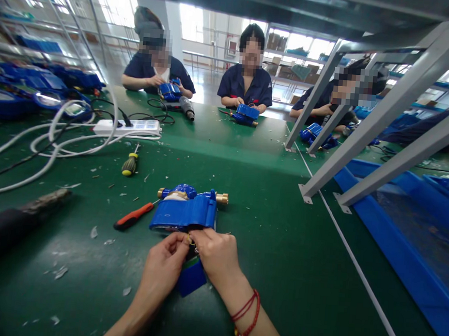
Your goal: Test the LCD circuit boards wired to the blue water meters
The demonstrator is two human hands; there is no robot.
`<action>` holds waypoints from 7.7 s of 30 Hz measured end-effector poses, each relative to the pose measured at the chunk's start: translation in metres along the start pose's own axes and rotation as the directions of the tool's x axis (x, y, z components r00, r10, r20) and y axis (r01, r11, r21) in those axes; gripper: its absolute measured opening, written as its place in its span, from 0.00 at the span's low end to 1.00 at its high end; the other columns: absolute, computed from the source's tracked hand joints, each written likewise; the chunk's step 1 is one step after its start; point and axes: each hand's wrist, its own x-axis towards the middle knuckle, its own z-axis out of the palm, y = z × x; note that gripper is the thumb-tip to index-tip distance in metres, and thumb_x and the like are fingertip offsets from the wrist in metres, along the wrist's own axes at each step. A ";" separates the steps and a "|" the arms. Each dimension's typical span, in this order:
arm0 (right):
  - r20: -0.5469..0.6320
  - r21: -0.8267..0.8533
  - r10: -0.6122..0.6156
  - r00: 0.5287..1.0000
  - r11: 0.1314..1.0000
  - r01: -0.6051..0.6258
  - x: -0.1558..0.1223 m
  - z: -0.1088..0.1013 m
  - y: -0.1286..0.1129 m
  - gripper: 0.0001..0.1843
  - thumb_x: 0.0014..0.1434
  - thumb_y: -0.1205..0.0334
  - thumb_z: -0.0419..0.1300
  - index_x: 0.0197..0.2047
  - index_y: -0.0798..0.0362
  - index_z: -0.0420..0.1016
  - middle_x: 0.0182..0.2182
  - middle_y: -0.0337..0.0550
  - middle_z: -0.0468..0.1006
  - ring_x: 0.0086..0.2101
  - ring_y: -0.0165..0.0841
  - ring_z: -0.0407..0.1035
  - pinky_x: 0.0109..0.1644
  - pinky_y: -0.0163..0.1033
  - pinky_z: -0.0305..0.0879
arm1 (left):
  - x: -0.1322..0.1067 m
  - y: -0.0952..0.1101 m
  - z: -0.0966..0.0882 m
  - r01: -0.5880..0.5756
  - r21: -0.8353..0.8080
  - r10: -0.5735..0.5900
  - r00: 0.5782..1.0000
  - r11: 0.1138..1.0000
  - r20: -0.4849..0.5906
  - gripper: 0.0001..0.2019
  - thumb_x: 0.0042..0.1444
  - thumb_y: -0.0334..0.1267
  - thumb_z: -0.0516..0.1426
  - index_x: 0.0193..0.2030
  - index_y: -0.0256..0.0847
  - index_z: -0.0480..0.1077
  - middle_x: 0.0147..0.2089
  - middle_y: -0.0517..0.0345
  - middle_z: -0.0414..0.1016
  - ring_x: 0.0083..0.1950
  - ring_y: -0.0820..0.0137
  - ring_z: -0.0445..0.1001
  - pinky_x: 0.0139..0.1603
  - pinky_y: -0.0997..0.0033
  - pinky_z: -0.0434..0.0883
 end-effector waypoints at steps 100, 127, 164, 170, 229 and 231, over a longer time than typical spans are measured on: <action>0.387 0.582 0.542 0.746 0.484 -0.654 -0.020 -0.024 -0.029 0.11 0.59 0.58 0.49 0.30 0.55 0.67 0.19 0.34 0.65 0.20 0.26 0.60 0.23 0.29 0.54 | -0.013 0.009 -0.013 -0.402 0.891 0.682 0.713 0.212 0.159 0.05 0.57 0.37 0.52 0.33 0.47 0.69 0.23 0.66 0.72 0.22 0.70 0.67 0.26 0.70 0.52; 0.342 0.666 0.533 0.774 0.443 -0.600 -0.020 -0.021 -0.027 0.07 0.55 0.66 0.50 0.28 0.54 0.67 0.18 0.32 0.62 0.18 0.24 0.56 0.22 0.28 0.52 | 0.003 0.024 -0.025 -0.509 0.860 0.600 0.699 0.034 0.390 0.06 0.53 0.34 0.55 0.37 0.51 0.70 0.21 0.65 0.71 0.21 0.67 0.69 0.20 0.72 0.50; 0.283 0.654 0.572 0.770 0.472 -0.591 -0.024 -0.014 -0.024 0.06 0.54 0.69 0.50 0.28 0.53 0.66 0.19 0.33 0.65 0.20 0.26 0.60 0.24 0.28 0.54 | 0.005 0.017 -0.019 -0.546 0.834 0.774 0.496 -0.074 0.393 0.08 0.57 0.32 0.52 0.26 0.42 0.65 0.18 0.65 0.66 0.19 0.71 0.64 0.26 0.70 0.52; 0.271 0.645 0.577 0.770 0.486 -0.591 -0.023 -0.014 -0.023 0.06 0.53 0.70 0.50 0.27 0.52 0.65 0.19 0.32 0.65 0.20 0.26 0.61 0.23 0.28 0.53 | 0.006 0.018 -0.018 -0.548 0.835 0.809 0.467 -0.054 0.358 0.08 0.57 0.33 0.53 0.26 0.40 0.65 0.17 0.65 0.65 0.19 0.73 0.63 0.26 0.70 0.52; 0.166 0.355 0.418 0.893 0.820 -0.449 -0.026 -0.006 -0.016 0.11 0.61 0.65 0.52 0.32 0.49 0.74 0.28 0.38 0.75 0.27 0.29 0.69 0.32 0.30 0.59 | 0.003 0.012 -0.022 -0.512 0.849 0.618 0.711 0.128 0.335 0.08 0.57 0.36 0.52 0.42 0.52 0.69 0.26 0.67 0.75 0.20 0.68 0.70 0.19 0.72 0.51; 0.168 0.355 0.410 0.896 0.823 -0.443 -0.026 -0.007 -0.016 0.11 0.61 0.65 0.51 0.33 0.49 0.74 0.27 0.38 0.74 0.27 0.29 0.68 0.32 0.30 0.58 | 0.005 0.012 -0.023 -0.529 0.843 0.625 0.693 0.102 0.359 0.08 0.57 0.36 0.52 0.41 0.52 0.69 0.25 0.66 0.75 0.20 0.69 0.70 0.20 0.72 0.52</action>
